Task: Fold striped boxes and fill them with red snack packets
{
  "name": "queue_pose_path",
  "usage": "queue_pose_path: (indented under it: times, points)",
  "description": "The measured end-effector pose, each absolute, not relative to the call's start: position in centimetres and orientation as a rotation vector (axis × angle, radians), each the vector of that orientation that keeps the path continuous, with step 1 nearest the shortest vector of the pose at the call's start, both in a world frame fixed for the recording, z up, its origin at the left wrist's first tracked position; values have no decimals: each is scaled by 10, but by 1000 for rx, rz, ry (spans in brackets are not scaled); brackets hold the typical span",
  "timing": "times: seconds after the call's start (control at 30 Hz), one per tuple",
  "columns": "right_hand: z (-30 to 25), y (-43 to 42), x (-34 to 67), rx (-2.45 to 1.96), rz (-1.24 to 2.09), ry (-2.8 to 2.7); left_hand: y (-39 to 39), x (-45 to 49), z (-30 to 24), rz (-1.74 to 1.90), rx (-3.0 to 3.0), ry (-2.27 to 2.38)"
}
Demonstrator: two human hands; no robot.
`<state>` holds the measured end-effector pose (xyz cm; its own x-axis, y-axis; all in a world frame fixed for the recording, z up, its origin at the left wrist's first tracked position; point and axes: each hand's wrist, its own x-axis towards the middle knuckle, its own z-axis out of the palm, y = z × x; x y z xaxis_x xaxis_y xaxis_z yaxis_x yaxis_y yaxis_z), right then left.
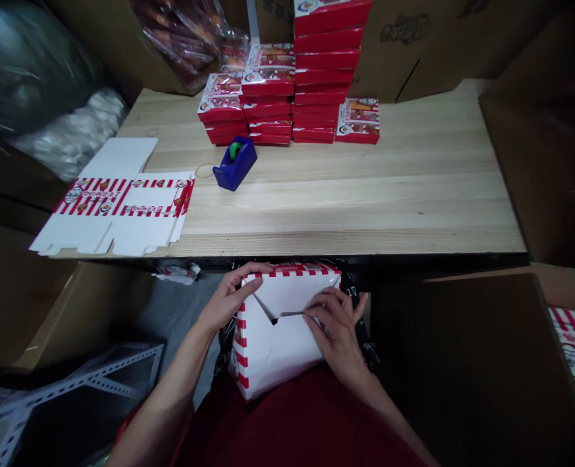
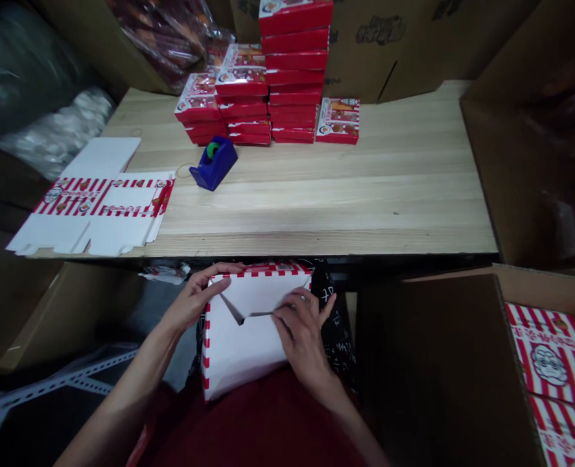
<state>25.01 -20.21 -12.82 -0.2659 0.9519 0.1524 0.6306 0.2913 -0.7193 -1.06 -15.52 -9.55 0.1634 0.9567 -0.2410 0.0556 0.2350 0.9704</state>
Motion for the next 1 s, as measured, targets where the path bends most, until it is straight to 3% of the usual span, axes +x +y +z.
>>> queue_pose_path:
  times: [0.1, 0.23, 0.43, 0.5, 0.7, 1.0]
  points:
    - [-126, -211, 241, -1487, 631, -1904, -166, -16, -95, 960, 1138, 1229]
    - [-128, -212, 237, -1611, 774, -1641, -167, -17, -93, 992, 1097, 1267]
    - [-150, -199, 247, -1459, 1644, -768, -193, -4, -86, 977, 1093, 1416]
    - [-149, -197, 249, -1408, 1766, -631, -217, 6, -82, 876, 1112, 1516]
    - [-109, -210, 253, -1393, 1792, -584, -254, 33, -57, 787, 1089, 1779]
    - [-44, -249, 250, -1394, 1688, -634, -254, 27, -18, 870, 984, 1639]
